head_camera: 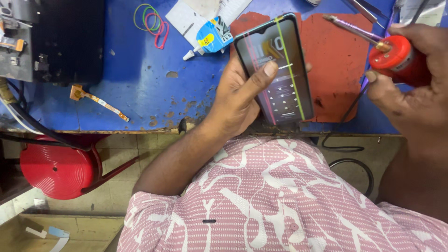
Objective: The person cleans the inside of a smartphone frame, applies adhesive along the edges, and installs a new battery. They then connect a charging cable, secure the device with rubber bands, and test the touchscreen and buttons.
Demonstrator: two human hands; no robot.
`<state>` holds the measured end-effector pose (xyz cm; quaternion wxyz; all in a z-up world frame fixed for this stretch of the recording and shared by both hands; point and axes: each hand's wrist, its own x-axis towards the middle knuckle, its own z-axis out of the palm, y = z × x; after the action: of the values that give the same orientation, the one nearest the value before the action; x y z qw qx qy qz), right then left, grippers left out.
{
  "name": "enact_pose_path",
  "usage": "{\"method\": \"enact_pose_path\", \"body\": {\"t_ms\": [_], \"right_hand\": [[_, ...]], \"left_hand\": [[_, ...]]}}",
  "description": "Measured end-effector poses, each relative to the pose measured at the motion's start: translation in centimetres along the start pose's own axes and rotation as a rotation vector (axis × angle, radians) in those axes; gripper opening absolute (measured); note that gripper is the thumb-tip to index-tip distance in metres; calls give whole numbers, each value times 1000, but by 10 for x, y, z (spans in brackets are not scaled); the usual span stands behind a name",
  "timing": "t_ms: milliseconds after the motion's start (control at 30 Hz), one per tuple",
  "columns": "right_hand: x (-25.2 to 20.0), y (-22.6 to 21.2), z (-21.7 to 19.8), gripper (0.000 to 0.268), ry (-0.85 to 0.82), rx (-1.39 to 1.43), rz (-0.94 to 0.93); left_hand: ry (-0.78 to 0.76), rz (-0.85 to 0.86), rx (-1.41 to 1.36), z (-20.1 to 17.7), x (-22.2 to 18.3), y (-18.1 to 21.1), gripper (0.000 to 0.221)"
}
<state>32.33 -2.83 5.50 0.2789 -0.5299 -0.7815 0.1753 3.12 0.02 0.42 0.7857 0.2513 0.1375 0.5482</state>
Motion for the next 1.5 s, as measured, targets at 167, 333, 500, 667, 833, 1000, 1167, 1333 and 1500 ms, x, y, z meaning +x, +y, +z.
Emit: {"method": "enact_pose_path", "body": {"t_ms": [167, 333, 500, 667, 833, 1000, 1167, 1333, 1500], "right_hand": [[19, 7, -6, 42, -5, -183, -183], [27, 8, -10, 44, -23, -254, -240], [28, 12, -14, 46, -27, -287, -258], [29, 19, -14, 47, -27, -305, -262], [20, 25, -16, 49, -40, -301, -250], [11, 35, -15, 39, -58, -171, -89], [14, 18, -10, 38, 3, -27, -21], [23, -18, 11, 41, 31, 712, 303], [27, -43, 30, 39, 19, 737, 373]], "left_hand": [[112, 3, 189, -10, 2, -6, 53], [119, -45, 443, -9, -8, -3, 42], [112, -32, 520, -2, -8, 0, 35], [116, -48, 528, -1, -7, 1, 36], [109, -56, 529, -1, -6, 2, 37], [104, -22, 545, 1, -5, 2, 34], [119, -14, 541, 7, -6, 2, 29], [160, -48, 551, 15, -5, 3, 30], [148, -84, 533, 23, -7, 4, 34]]}}
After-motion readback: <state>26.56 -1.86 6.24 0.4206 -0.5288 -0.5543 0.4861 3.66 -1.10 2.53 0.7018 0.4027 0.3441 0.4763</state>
